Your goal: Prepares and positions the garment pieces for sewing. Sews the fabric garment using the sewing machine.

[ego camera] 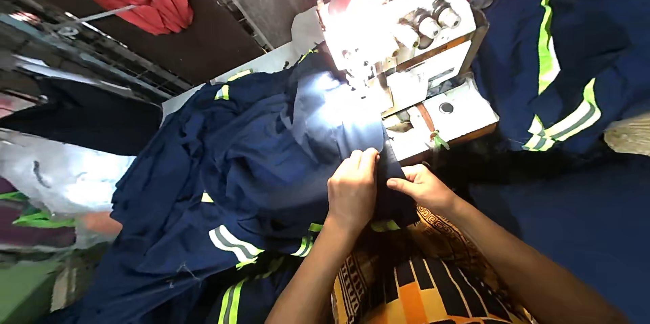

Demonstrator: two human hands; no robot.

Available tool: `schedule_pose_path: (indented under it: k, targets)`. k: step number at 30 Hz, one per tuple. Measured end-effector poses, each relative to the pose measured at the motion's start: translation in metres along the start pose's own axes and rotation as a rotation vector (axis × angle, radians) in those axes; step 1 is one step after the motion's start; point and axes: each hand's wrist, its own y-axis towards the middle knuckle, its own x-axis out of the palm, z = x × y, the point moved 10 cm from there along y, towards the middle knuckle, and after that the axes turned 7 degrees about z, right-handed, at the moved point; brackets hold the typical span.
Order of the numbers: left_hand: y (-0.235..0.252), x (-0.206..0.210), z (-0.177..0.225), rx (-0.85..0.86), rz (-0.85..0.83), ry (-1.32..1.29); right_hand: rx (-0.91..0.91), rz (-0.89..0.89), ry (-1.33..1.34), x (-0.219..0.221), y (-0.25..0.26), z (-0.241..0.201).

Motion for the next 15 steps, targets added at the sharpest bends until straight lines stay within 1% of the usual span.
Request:
schedule_pose_path:
  k: [3,5,7,9,10,12,13,15]
  targets:
    - [0.026,0.011,-0.001,0.013,-0.033,0.032,0.015,0.07,-0.035,0.001,0.021,-0.012]
    - [0.042,0.016,0.003,-0.003,-0.096,0.069,0.044,0.11,-0.107,0.0,0.034,-0.018]
    - [0.053,0.023,0.009,-0.069,-0.272,0.125,0.056,0.145,-0.144,-0.002,0.046,-0.023]
    - [0.053,0.031,0.013,-0.187,-0.513,0.148,0.046,0.171,-0.136,-0.005,0.054,-0.023]
    - [0.05,0.032,0.015,-0.233,-0.569,0.132,0.038,0.185,-0.124,-0.007,0.057,-0.022]
    - [0.037,0.032,0.01,-0.302,-0.601,0.06,0.018,0.191,-0.108,-0.009,0.058,-0.019]
    - [0.026,0.03,0.007,-0.308,-0.584,-0.015,0.014,0.178,-0.115,-0.01,0.055,-0.016]
    - [-0.006,0.022,0.001,-0.244,-0.536,-0.27,0.022,0.154,-0.159,-0.009,0.04,-0.006]
